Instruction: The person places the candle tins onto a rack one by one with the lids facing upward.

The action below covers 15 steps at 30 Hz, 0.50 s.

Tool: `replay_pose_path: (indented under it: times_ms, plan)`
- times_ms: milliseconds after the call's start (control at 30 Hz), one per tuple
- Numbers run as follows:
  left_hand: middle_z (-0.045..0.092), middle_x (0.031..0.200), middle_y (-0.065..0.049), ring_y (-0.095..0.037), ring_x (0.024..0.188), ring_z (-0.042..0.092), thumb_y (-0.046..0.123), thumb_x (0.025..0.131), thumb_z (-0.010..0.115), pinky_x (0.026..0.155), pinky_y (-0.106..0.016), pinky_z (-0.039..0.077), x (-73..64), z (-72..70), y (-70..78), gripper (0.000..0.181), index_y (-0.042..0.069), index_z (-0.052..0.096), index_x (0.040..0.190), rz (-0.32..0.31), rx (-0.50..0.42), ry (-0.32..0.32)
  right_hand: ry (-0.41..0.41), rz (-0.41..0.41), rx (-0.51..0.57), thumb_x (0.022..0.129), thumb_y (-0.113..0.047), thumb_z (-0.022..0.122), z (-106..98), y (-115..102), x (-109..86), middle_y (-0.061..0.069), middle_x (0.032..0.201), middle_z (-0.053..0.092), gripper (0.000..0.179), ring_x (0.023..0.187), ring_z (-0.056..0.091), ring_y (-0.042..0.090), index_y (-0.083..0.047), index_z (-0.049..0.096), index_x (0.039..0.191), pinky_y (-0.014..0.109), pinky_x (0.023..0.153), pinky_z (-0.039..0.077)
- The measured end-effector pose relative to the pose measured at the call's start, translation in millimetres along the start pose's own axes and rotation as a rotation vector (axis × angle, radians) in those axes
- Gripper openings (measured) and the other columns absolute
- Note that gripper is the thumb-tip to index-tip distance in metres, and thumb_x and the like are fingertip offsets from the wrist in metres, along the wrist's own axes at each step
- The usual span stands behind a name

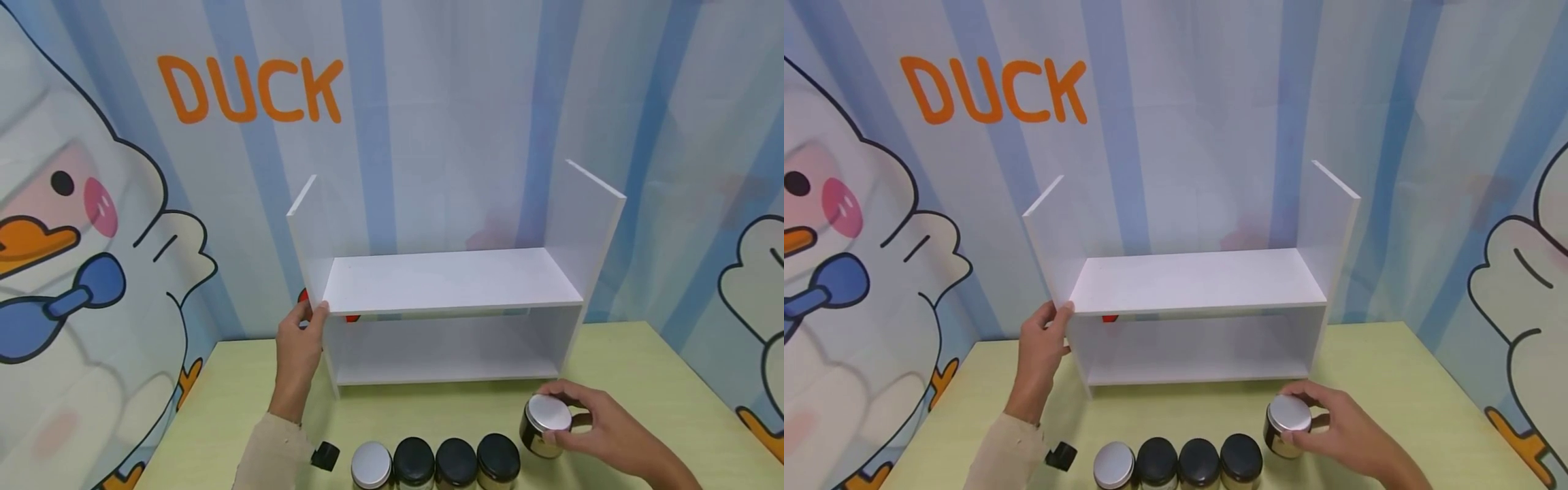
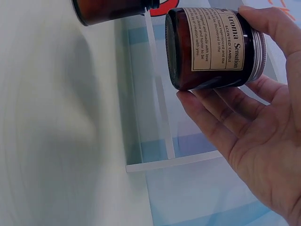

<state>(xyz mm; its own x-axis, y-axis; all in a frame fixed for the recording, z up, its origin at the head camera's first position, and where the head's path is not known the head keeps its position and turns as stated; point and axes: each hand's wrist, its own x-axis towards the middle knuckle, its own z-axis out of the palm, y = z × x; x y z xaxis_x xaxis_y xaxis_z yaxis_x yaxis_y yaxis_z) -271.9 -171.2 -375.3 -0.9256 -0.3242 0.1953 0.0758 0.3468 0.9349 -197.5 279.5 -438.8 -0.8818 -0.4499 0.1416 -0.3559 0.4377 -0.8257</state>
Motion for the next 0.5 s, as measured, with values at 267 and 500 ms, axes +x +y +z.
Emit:
replay_pose_path:
  times_ms: [267, 500]
  plan:
    - [0.056, 0.104, -0.01, -0.026, 0.084, 0.05, 0.046, 0.102, 0.055, 0.069, -0.034, 0.046, 0.1, -0.4, 0.2, 0.044, 0.012, 0.063, 0.13, 0.005, -0.003, 0.004, 0.015, -0.013, -0.014, 0.094, -0.019, 0.074, -3, -5, 3.3, 0.015, 0.122, 0.062, 0.04, 0.096, 0.061, 0.009, -0.006, 0.059, 0.128, 0.032, 0.077, 0.057]
    - [0.056, 0.105, -0.01, -0.026, 0.085, 0.05, 0.047, 0.102, 0.054, 0.07, -0.034, 0.046, -1.1, -0.2, 0.7, 0.045, 0.013, 0.063, 0.13, 0.003, -0.008, 0.003, 0.029, 0.012, -0.034, 0.093, -0.022, 0.075, -6, -14, 6.7, 0.016, 0.119, 0.061, 0.043, 0.098, 0.062, 0.008, -0.003, 0.059, 0.128, 0.032, 0.074, 0.058]
